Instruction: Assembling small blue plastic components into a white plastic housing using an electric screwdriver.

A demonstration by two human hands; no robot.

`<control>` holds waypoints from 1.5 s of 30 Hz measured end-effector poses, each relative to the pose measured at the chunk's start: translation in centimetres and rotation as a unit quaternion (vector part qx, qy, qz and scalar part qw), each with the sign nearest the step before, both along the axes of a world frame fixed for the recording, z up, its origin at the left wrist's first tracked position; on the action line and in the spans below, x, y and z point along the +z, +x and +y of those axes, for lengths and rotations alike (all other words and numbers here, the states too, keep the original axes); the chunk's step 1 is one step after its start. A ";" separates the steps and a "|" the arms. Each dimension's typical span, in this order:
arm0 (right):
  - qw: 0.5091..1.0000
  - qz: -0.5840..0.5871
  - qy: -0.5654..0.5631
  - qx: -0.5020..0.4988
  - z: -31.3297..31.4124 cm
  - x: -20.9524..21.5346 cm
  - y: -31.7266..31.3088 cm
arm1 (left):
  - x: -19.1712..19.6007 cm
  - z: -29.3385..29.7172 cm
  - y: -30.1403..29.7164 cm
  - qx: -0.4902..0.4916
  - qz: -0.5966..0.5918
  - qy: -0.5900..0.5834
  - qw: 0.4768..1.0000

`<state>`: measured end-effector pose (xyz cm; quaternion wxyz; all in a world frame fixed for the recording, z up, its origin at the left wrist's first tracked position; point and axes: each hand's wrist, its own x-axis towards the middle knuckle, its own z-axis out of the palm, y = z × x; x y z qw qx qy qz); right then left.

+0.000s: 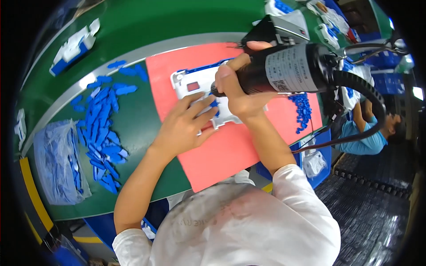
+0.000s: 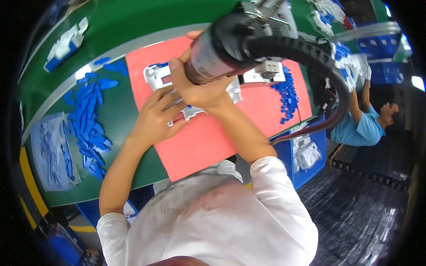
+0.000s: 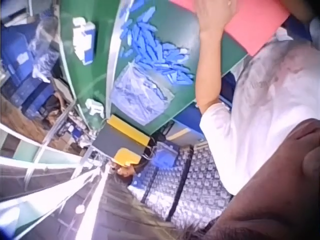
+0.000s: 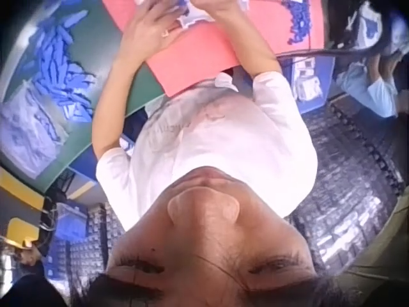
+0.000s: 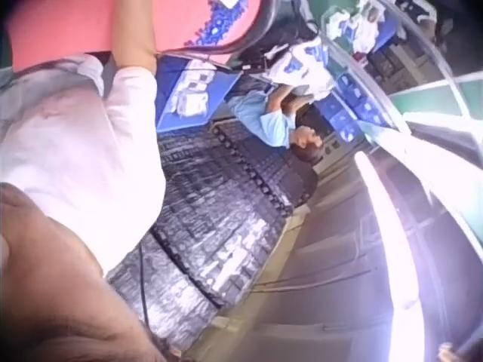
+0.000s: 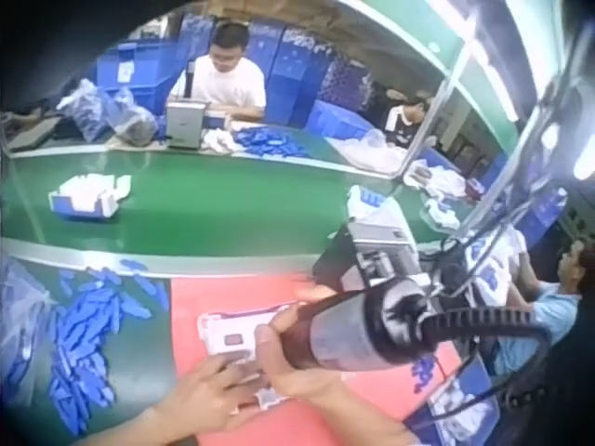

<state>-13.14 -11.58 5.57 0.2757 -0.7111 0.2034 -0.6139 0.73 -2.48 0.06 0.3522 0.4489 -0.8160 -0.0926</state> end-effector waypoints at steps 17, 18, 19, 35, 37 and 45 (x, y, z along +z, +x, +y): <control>0.992 -0.087 0.001 -0.096 -2.6 4.2 -14.0 | 0.8 0.1 -0.2 0.013 -0.015 0.025 0.999; 0.993 -0.076 0.018 -0.083 -2.1 4.3 -13.4 | 0.8 0.2 -0.1 0.011 -0.012 0.020 1.000; 0.990 -0.119 0.025 -0.070 -1.4 4.5 -12.5 | 0.8 0.2 0.1 0.010 -0.010 0.016 1.000; 0.992 -0.055 0.085 0.079 1.2 0.4 -0.7 | 0.3 -0.2 0.6 -0.005 0.025 0.030 0.999; 0.996 -0.034 0.062 0.060 1.1 0.2 -0.8 | 0.3 -0.3 0.6 -0.010 0.027 0.031 0.999; 0.995 -0.006 0.040 0.095 1.0 -1.1 -1.4 | 0.0 -0.3 0.6 -0.008 0.027 0.039 0.999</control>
